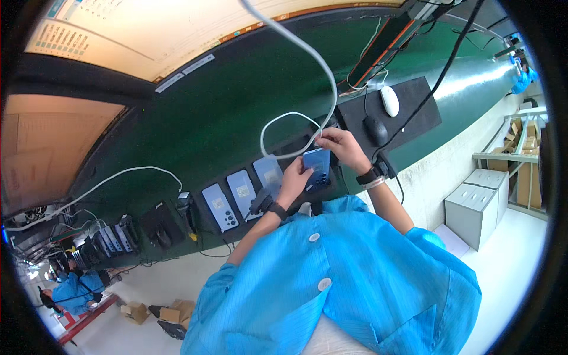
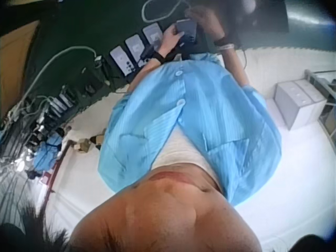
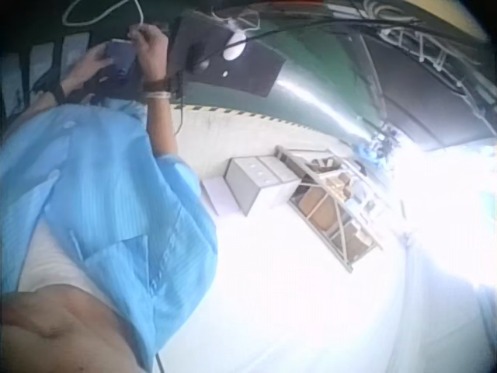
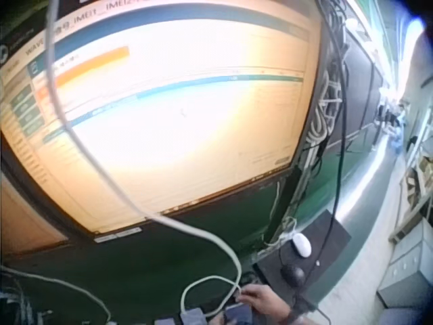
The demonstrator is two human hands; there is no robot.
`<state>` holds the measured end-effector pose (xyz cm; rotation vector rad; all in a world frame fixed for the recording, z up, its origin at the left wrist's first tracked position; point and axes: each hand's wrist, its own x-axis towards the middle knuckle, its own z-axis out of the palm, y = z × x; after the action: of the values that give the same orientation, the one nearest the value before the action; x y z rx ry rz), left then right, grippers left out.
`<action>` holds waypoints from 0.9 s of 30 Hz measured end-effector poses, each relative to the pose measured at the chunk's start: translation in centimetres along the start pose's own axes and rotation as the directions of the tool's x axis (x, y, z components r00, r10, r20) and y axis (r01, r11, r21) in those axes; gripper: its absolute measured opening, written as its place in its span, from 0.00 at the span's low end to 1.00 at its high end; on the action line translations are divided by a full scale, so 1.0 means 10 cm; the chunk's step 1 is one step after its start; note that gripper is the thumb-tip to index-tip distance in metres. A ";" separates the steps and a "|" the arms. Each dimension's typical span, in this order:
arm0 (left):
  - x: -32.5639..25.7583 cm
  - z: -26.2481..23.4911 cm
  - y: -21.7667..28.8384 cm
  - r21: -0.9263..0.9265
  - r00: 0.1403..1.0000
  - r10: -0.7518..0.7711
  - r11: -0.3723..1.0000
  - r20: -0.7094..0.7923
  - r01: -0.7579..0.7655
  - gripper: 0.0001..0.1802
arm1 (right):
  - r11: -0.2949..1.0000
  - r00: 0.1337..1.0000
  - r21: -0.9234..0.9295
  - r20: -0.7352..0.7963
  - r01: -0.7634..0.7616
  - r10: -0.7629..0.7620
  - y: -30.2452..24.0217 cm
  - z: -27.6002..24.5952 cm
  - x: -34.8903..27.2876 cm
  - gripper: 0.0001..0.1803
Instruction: Scanning smartphone barcodes and connecting them to charging cables on a production line.
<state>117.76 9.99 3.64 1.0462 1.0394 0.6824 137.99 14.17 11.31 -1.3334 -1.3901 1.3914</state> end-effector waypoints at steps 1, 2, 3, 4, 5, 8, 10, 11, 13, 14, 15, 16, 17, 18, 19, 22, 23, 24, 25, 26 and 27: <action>-0.02 0.01 0.05 0.054 0.999 0.030 0.998 0.018 -0.031 0.16 | 0.999 1.000 -0.033 0.023 -0.017 0.017 -0.05 0.01 -0.01 0.11; -0.02 0.06 0.09 0.021 0.990 0.142 0.990 -0.004 -0.142 0.14 | 0.998 0.998 -0.057 0.056 0.008 -0.005 -0.09 0.02 -0.01 0.12; -0.04 0.07 0.13 0.066 0.992 0.128 0.990 -0.010 -0.127 0.14 | 0.996 0.996 -0.081 0.088 0.037 -0.030 -0.12 0.03 -0.03 0.12; -0.05 0.09 0.17 0.082 0.992 0.128 0.989 -0.009 -0.127 0.14 | 0.999 0.995 0.024 0.097 -0.027 0.024 -0.13 0.05 -0.04 0.12; -0.07 0.10 0.20 0.078 0.989 0.148 0.986 -0.002 -0.147 0.14 | 1.000 0.996 0.014 0.090 -0.028 0.026 -0.15 0.06 -0.07 0.11; -0.14 0.08 0.24 0.115 0.990 0.139 0.984 -0.027 -0.135 0.14 | 0.998 0.995 -0.003 0.071 -0.069 0.069 -0.15 0.06 -0.16 0.10; -0.19 0.07 0.22 0.108 0.993 0.120 0.987 -0.016 -0.117 0.14 | 0.998 0.997 -0.014 0.049 -0.066 0.067 -0.14 0.06 -0.22 0.09; -0.21 0.08 0.21 0.103 0.990 0.139 0.985 -0.037 -0.135 0.14 | 0.998 0.997 0.025 0.043 -0.060 0.059 -0.13 0.06 -0.25 0.09; -0.24 0.10 0.17 0.084 0.982 0.174 0.982 -0.074 -0.168 0.14 | 0.998 0.999 0.059 0.025 -0.038 0.037 -0.12 0.06 -0.28 0.09; -0.24 0.10 0.16 0.089 0.979 0.186 0.980 -0.088 -0.179 0.14 | 0.998 0.999 0.061 0.039 -0.032 0.030 -0.12 0.06 -0.29 0.09; -0.24 0.10 0.15 0.085 0.977 0.189 0.980 -0.096 -0.181 0.15 | 0.998 0.999 0.055 0.049 -0.015 0.012 -0.12 0.06 -0.31 0.10; -0.25 0.09 0.14 0.074 0.979 0.177 0.983 -0.099 -0.170 0.15 | 0.999 0.998 0.036 0.055 0.002 -0.003 -0.12 0.06 -0.32 0.10; -0.25 0.08 0.14 0.087 0.981 0.179 0.981 -0.074 -0.172 0.14 | 0.999 0.998 0.049 0.058 0.005 -0.008 -0.12 0.06 -0.33 0.10; -0.25 0.06 0.14 0.092 0.985 0.165 0.983 -0.046 -0.161 0.14 | 0.999 0.998 0.047 0.058 0.008 -0.010 -0.12 0.06 -0.34 0.10; -0.25 0.04 0.14 0.095 0.990 0.141 0.986 -0.018 -0.139 0.14 | 0.999 0.998 0.045 0.057 0.009 -0.012 -0.12 0.06 -0.35 0.10; -0.26 0.01 0.12 0.223 0.994 0.105 0.970 -0.009 -0.100 0.14 | 0.995 0.991 -0.016 0.088 0.100 -0.098 -0.10 0.07 -0.38 0.10; -0.26 0.00 0.11 0.210 0.989 0.151 0.967 -0.007 -0.146 0.14 | 0.995 0.993 -0.059 0.086 0.084 -0.079 -0.09 0.08 -0.38 0.10; -0.27 0.00 0.09 0.190 0.986 0.165 0.969 -0.012 -0.159 0.15 | 0.992 0.993 -0.091 0.091 0.088 -0.079 -0.08 0.09 -0.38 0.10; -0.27 0.00 0.08 0.171 0.984 0.177 0.970 -0.016 -0.171 0.15 | 0.987 0.993 -0.134 0.088 0.085 -0.074 -0.07 0.09 -0.37 0.09; -0.27 -0.01 0.06 0.192 0.985 0.171 0.967 -0.006 -0.167 0.16 | 0.988 0.992 -0.122 0.090 0.099 -0.088 -0.06 0.11 -0.37 0.10; -0.26 -0.02 0.04 0.213 0.985 0.171 0.963 0.001 -0.167 0.17 | 0.986 0.991 -0.125 0.086 0.114 -0.103 -0.06 0.12 -0.37 0.10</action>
<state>116.62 8.02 4.94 1.3288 1.0630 0.7303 137.40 10.38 12.33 -1.2750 -1.6056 1.3131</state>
